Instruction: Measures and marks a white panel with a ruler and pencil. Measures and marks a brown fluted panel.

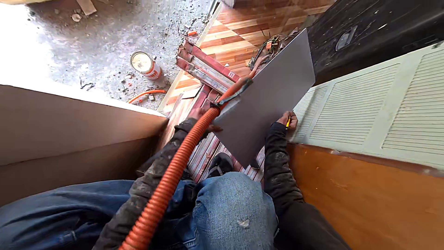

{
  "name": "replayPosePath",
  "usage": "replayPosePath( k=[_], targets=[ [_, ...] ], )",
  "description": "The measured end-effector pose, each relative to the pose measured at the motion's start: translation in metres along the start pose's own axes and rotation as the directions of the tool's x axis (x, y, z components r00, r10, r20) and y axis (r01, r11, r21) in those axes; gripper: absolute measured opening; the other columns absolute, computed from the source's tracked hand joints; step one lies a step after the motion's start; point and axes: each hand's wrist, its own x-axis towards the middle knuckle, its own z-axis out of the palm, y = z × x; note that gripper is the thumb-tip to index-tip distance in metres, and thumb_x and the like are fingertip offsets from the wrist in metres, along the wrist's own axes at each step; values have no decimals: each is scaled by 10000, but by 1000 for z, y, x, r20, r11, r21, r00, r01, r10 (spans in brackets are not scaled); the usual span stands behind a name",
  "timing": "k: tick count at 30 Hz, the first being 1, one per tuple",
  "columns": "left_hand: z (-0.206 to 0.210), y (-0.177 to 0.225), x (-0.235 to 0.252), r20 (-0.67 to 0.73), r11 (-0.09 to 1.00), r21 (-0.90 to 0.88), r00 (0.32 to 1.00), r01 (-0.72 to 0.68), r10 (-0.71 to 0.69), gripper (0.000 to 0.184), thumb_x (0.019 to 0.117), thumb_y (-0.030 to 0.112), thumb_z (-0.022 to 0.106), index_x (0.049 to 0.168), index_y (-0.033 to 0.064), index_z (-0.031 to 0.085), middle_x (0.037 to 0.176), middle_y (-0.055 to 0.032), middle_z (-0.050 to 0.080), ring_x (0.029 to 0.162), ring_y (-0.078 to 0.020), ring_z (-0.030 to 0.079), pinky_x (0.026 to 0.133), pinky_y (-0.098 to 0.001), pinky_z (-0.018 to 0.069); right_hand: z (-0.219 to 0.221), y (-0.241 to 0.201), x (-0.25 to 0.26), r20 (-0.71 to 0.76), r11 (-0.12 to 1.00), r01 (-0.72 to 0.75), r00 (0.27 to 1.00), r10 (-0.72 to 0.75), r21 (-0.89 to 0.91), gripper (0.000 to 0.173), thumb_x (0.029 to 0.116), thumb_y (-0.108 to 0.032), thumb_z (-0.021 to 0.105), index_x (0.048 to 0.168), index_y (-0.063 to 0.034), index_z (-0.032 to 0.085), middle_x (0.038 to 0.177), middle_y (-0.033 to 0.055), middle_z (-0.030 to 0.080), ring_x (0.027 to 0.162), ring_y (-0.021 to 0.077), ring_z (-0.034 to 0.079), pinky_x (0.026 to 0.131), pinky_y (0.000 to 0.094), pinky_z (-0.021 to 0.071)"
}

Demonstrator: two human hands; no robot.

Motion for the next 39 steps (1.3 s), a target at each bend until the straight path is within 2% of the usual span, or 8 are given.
replayPosePath(
  k=[4,7,12,20,25,31,35,39],
  targets=[
    [35,-26,-17,62,997,-67,998,-29,33,711,695,351,947,1233,6,634,997,-185,715,785,-265,703,716,-474,591,-8,-16,16,-7,996,-61,998,60,-64,338,1033,-232,598,1230,31,676,1078,138,731,1008,171,696,935,299,532],
    [25,20,-43,101,998,8,993,64,-65,745,789,291,903,1359,-34,550,1116,-230,684,922,-306,694,869,-495,562,-6,-26,9,176,983,3,984,31,-186,390,1100,-249,463,1236,48,676,1144,193,716,1099,258,675,1017,390,501],
    [31,18,-53,9,946,167,960,-277,279,463,751,387,885,998,25,736,795,-125,727,720,-265,715,707,-527,589,-2,-82,-5,518,853,452,811,-271,-262,564,998,-506,581,1077,32,728,1063,271,700,1043,437,664,936,575,522],
    [44,53,-90,179,921,316,968,-226,176,494,871,482,759,1108,49,728,925,-207,741,902,-407,722,801,-637,532,6,-196,12,836,542,668,533,130,-510,780,914,-714,587,1157,18,702,1240,278,665,1212,451,613,988,660,449],
    [35,65,-91,351,931,279,928,-234,128,625,801,558,812,1193,82,709,1000,-176,741,973,-355,711,854,-605,532,-6,-203,16,784,506,655,616,74,-562,463,958,-439,640,1096,-8,739,1224,266,681,1218,446,609,995,657,436],
    [-17,65,-86,339,987,129,940,-93,44,415,720,321,941,921,23,734,733,-132,706,604,-246,679,620,-484,586,-55,-241,26,602,770,487,780,-171,-413,343,974,-329,592,1021,-26,748,1054,194,729,1036,336,682,907,575,494],
    [-48,53,-72,222,954,295,968,46,-116,428,803,322,886,953,-34,701,744,-176,694,609,-294,679,664,-535,584,-61,-238,29,479,935,293,861,-169,-197,226,989,-265,617,952,-57,697,880,32,644,833,106,594,810,363,475],
    [-66,29,-58,82,849,500,966,173,-245,515,787,397,888,1018,-27,710,883,-234,714,805,-401,706,791,-625,554,-45,-184,4,528,995,83,849,-41,-55,314,1055,-273,581,1144,10,682,1006,103,676,921,129,631,890,342,516]
  ],
)
